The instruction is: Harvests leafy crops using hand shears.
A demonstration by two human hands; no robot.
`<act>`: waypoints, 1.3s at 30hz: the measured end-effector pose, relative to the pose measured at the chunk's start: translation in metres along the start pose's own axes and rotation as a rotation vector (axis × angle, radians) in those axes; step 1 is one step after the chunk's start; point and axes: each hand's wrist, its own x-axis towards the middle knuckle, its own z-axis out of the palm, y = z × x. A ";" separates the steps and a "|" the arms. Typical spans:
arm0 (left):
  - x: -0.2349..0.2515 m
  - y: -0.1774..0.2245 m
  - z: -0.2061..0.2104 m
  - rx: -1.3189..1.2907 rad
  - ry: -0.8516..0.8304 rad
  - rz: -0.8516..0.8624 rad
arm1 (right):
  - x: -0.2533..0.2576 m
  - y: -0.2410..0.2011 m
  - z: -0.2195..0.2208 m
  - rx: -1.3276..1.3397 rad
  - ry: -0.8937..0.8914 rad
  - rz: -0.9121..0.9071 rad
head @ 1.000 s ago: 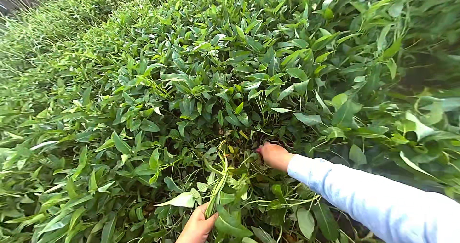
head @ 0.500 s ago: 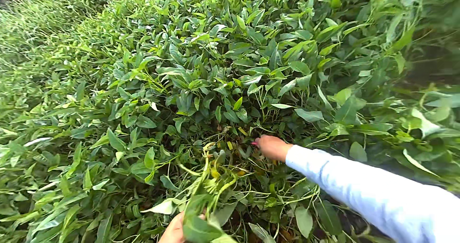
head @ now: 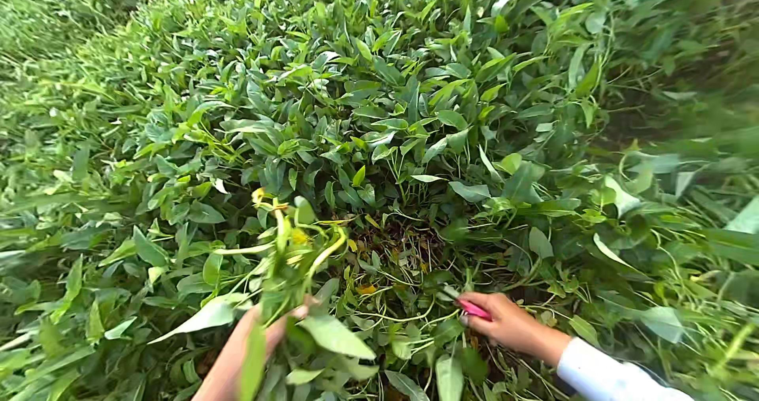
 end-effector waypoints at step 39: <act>0.027 -0.101 0.180 0.790 -0.759 -0.345 | -0.024 -0.002 0.025 0.893 0.062 0.560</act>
